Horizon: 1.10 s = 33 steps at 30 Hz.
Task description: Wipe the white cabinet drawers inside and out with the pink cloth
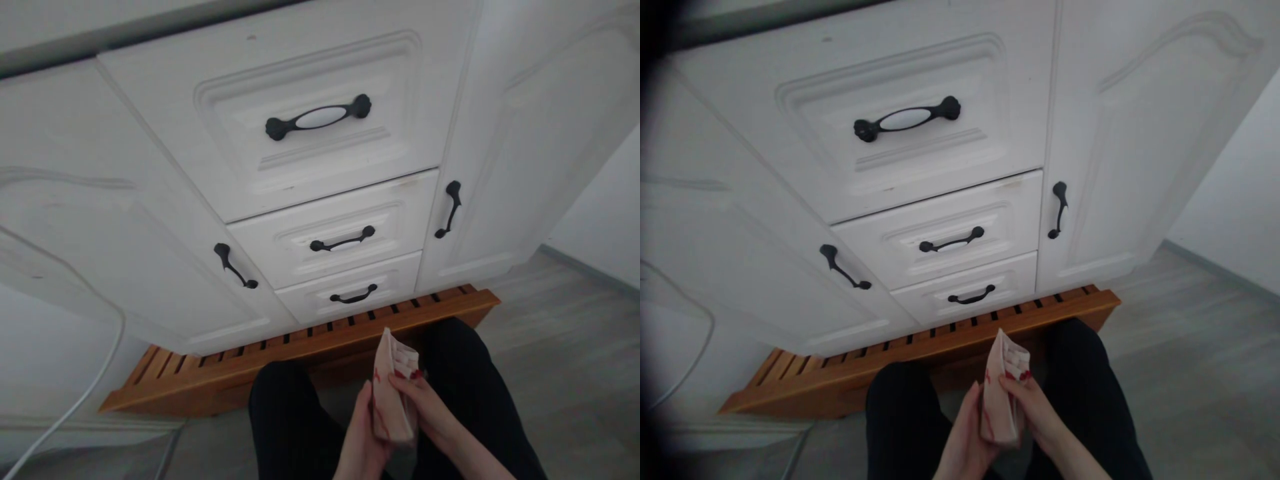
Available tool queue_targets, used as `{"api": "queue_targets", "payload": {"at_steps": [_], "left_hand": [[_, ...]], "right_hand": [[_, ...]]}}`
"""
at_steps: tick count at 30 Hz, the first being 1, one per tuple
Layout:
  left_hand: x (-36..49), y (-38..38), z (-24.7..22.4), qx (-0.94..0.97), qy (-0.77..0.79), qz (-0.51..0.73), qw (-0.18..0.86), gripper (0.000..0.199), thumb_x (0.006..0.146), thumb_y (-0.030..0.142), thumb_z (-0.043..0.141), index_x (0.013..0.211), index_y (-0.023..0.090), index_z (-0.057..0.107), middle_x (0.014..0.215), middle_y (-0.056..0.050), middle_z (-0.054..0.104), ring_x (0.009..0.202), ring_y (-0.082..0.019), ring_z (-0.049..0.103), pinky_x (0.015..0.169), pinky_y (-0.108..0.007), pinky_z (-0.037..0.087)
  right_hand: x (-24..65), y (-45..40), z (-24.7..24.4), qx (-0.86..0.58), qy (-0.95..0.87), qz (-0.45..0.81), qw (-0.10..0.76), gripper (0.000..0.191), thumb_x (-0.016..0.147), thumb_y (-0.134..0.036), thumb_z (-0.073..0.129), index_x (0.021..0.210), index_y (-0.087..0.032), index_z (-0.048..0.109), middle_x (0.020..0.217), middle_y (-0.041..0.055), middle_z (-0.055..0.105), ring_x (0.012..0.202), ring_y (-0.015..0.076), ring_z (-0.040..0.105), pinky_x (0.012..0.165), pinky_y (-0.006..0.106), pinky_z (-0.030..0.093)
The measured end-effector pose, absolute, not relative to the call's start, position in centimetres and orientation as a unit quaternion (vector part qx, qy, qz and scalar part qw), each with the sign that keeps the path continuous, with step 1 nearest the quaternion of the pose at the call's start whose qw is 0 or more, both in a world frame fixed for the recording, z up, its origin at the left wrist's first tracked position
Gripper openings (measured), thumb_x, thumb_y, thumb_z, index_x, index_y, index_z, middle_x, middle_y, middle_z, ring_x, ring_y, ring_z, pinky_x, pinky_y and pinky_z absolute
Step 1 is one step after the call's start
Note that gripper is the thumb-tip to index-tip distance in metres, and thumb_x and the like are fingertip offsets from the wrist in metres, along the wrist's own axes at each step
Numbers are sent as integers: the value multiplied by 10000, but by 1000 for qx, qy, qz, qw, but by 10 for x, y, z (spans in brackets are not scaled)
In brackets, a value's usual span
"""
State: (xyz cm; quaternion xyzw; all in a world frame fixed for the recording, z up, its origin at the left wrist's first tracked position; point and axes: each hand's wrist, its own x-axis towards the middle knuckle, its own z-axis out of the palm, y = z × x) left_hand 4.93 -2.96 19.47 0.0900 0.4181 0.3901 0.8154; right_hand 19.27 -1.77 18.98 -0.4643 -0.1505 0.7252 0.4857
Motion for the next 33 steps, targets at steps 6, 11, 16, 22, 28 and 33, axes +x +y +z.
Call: {"api": "queue_targets", "payload": {"at_steps": [6,11,16,22,28,33], "left_hand": [[49,-29,201,215,415,412,782,711,624,392,908,1233,167,618,1205,-145,703,1112,-301,667,929,-354,511],[28,-14,222,205,396,386,808,751,670,296,856,1343,211,536,1322,-144,654,1049,-299,692,815,-347,535],[27,-10,226,237,407,368,802,748,635,223,855,1325,216,566,1298,-129,674,1194,-328,635,934,-370,509],[34,-15,213,285,359,331,825,679,598,226,820,1251,203,634,1311,-119,662,1216,-311,609,1027,-385,444],[18,13,210,483,598,321,553,507,756,408,699,1195,161,641,1263,-158,578,1110,-286,597,1030,-443,445],[40,64,291,696,546,429,182,386,963,262,511,1348,276,531,1522,-117,331,1435,-272,328,1160,-517,342]], "right_hand": [[193,-11,187,-498,-245,661,505,689,700,-516,818,1262,-173,617,1219,137,719,1167,328,652,1073,486,462],[232,-15,166,-607,-383,494,491,860,843,-531,630,1562,-223,273,1532,166,472,1404,322,455,1168,528,362],[240,-42,175,-563,-730,241,303,907,735,-66,563,1570,-320,316,1675,53,250,1546,317,165,1228,530,249],[228,-33,188,-442,-823,253,251,770,826,-108,589,1501,-437,416,1576,3,437,1506,320,295,1195,508,309],[221,-17,138,-494,-626,488,354,524,752,-268,623,1271,-290,692,1300,82,700,1271,332,597,1223,550,256],[202,-33,92,-551,-225,691,410,555,551,-599,703,981,-248,727,967,145,768,1012,444,706,944,611,530]]}}
